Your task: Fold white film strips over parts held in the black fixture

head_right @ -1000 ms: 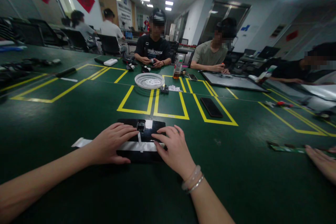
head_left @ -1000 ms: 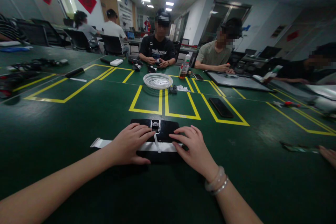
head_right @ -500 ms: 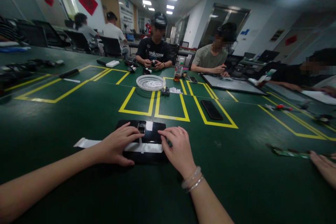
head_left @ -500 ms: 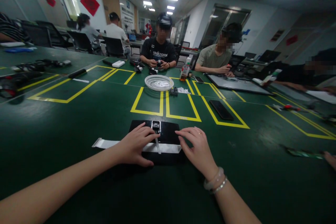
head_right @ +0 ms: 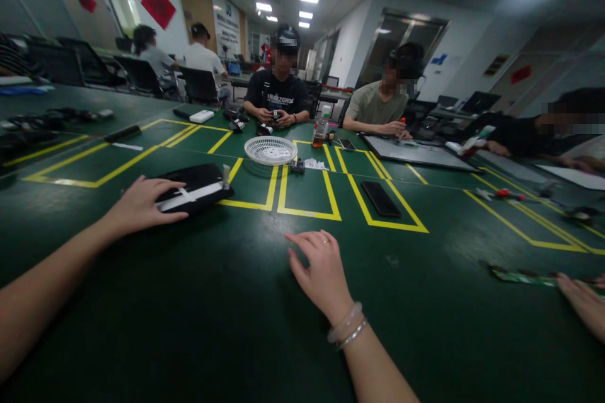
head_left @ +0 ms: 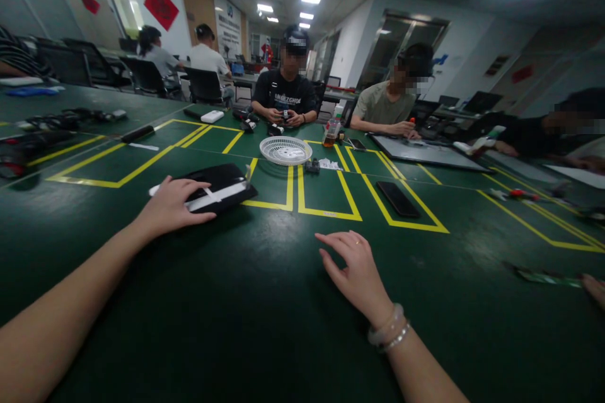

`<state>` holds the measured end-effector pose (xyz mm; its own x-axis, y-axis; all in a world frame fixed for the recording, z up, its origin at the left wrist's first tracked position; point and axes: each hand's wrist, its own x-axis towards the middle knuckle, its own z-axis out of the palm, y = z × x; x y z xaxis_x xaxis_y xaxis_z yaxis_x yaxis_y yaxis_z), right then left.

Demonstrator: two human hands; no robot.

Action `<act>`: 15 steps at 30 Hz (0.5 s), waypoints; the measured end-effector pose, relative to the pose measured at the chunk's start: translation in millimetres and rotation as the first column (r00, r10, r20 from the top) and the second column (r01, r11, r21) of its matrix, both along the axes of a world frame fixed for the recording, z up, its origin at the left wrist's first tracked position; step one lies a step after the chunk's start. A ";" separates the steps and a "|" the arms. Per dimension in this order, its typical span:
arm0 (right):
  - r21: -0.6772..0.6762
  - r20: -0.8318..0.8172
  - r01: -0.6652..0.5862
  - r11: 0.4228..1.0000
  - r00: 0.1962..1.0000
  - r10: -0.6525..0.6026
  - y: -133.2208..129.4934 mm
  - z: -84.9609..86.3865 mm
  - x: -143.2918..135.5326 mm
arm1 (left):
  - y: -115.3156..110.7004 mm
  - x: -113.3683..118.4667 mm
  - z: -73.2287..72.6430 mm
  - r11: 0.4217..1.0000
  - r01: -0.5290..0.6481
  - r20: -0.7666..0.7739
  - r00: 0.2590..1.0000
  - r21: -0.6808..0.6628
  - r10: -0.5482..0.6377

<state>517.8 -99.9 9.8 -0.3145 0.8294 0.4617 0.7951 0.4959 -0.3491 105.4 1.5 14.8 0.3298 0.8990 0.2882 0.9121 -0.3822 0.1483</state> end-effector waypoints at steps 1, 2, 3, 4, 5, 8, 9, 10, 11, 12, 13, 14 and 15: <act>-0.009 0.001 0.000 1.000 1.000 0.000 -0.3 0.2 -0.3 | 5.0 -18.7 0.2 0.997 -0.079 -0.018 0.997 -0.008 0.079; -0.016 -0.001 0.000 1.000 1.000 0.000 -0.5 0.2 -0.6 | 8.8 -37.7 -0.1 0.986 -0.164 -0.031 0.986 -0.026 0.163; -0.026 -0.003 -0.001 1.000 1.000 0.001 -0.7 0.2 -0.8 | 11.3 -56.6 -0.8 0.965 -0.258 -0.033 0.966 -0.055 0.256; -0.043 -0.007 -0.004 0.999 1.000 0.004 -0.8 -0.1 -1.0 | 12.6 -74.7 -1.8 0.931 -0.353 -0.024 0.936 -0.090 0.352; -0.064 -0.014 -0.011 0.998 1.000 0.010 -0.7 -0.5 -1.0 | 13.0 -91.7 -3.2 0.887 -0.444 -0.007 0.894 -0.125 0.447; -0.132 -0.047 -0.038 0.991 0.998 0.032 0.1 -2.8 -0.7 | 9.0 -130.4 -7.2 0.740 -0.641 0.007 0.755 -0.204 0.656; -0.150 -0.057 -0.044 0.988 0.998 0.035 0.5 -3.7 -0.5 | 6.6 -138.5 -8.1 0.699 -0.685 -0.012 0.716 -0.205 0.698; -0.163 -0.066 -0.047 0.985 0.997 0.036 1.0 -4.5 -0.3 | 4.0 -144.3 -8.7 0.662 -0.722 -0.038 0.681 -0.200 0.731; -0.173 -0.073 -0.049 0.984 0.997 0.036 1.4 -5.3 -0.2 | 1.4 -148.3 -9.5 0.633 -0.749 -0.062 0.654 -0.196 0.754; -0.180 -0.077 -0.050 0.982 0.996 0.037 1.9 -5.9 -0.1 | -0.8 -151.2 -10.5 0.607 -0.772 -0.079 0.628 -0.190 0.774; -0.183 -0.081 -0.050 0.982 0.996 0.036 2.3 -6.4 0.0 | -2.3 -153.6 -12.1 0.585 -0.790 -0.088 0.606 -0.187 0.791; -0.183 -0.084 -0.050 0.982 0.996 0.035 2.6 -6.8 0.0 | -3.1 -156.2 -14.5 0.560 -0.806 -0.091 0.583 -0.192 0.808; -0.181 -0.085 -0.049 0.982 0.996 0.034 2.9 -7.1 0.0 | -3.0 -159.4 -17.8 0.537 -0.820 -0.087 0.560 -0.198 0.824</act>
<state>517.7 -97.0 2.7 -0.3181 0.8889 0.3295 0.7401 0.4501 -0.4996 -54.1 -1.5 -3.0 -0.5863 0.8067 0.0746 0.8070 0.5735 0.1409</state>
